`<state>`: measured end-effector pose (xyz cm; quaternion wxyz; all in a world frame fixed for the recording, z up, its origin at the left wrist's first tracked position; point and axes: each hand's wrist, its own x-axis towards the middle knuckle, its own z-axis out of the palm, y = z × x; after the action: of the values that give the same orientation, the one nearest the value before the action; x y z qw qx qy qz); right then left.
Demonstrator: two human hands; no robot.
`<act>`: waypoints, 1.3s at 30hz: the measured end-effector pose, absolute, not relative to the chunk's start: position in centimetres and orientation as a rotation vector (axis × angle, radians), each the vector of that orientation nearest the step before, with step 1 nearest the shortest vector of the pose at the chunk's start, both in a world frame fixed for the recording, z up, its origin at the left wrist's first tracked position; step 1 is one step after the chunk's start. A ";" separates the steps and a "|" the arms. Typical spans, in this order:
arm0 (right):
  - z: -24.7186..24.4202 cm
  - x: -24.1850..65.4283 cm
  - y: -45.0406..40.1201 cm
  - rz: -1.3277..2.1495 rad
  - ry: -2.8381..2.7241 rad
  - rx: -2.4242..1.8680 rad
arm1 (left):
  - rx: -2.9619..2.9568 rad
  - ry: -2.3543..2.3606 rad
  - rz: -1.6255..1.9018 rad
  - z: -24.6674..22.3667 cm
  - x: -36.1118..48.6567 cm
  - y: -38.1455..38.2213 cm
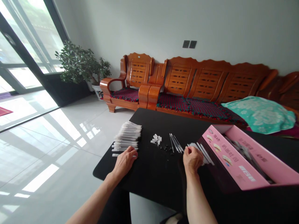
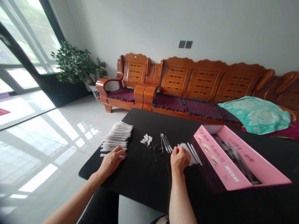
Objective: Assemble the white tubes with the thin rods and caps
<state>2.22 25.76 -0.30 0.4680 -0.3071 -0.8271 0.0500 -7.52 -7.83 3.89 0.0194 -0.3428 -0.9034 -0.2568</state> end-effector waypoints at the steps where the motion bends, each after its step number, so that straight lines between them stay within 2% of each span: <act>1: -0.2 2.2 25.7 0.144 -2.023 -0.744 | -1.090 -2.815 -0.816 4.1 -7.1 -7.6; 4: 0.3 2.0 24.8 0.291 -2.015 -0.685 | -1.195 -2.799 -0.942 5.3 -6.0 -6.3; 8: 1.5 1.5 21.4 0.702 -2.149 -0.450 | -1.307 -2.587 -1.151 7.0 -5.7 -2.9; 13: 2.6 1.0 17.8 1.069 -2.322 -0.193 | -1.361 -2.350 -1.405 6.4 -7.2 2.4; 19: 2.0 0.7 18.2 1.074 -2.318 -0.215 | -1.402 -2.203 -1.577 4.0 -7.7 5.3; 22: 1.8 0.7 18.5 1.067 -2.263 -0.291 | -1.112 -2.187 -1.776 3.1 -7.8 5.4; 26: 1.9 0.7 18.3 1.011 -2.214 -0.312 | -0.730 -2.205 -2.387 2.2 -8.9 5.6; 28: 1.8 0.6 18.2 1.003 -2.232 -0.279 | -0.690 -2.066 -2.748 1.9 -9.5 5.9; 30: 1.6 0.5 18.1 0.993 -2.266 -0.244 | -0.641 -1.906 -2.969 1.7 -10.0 6.1; 39: 1.6 0.6 17.9 0.906 -2.383 -0.192 | -0.535 -1.765 -3.079 1.0 -10.8 6.1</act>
<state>0.64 17.90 1.60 0.2885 -0.0719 -0.8924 0.3395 -10.77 6.09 1.03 -0.2218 -0.1454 -0.4796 -0.8364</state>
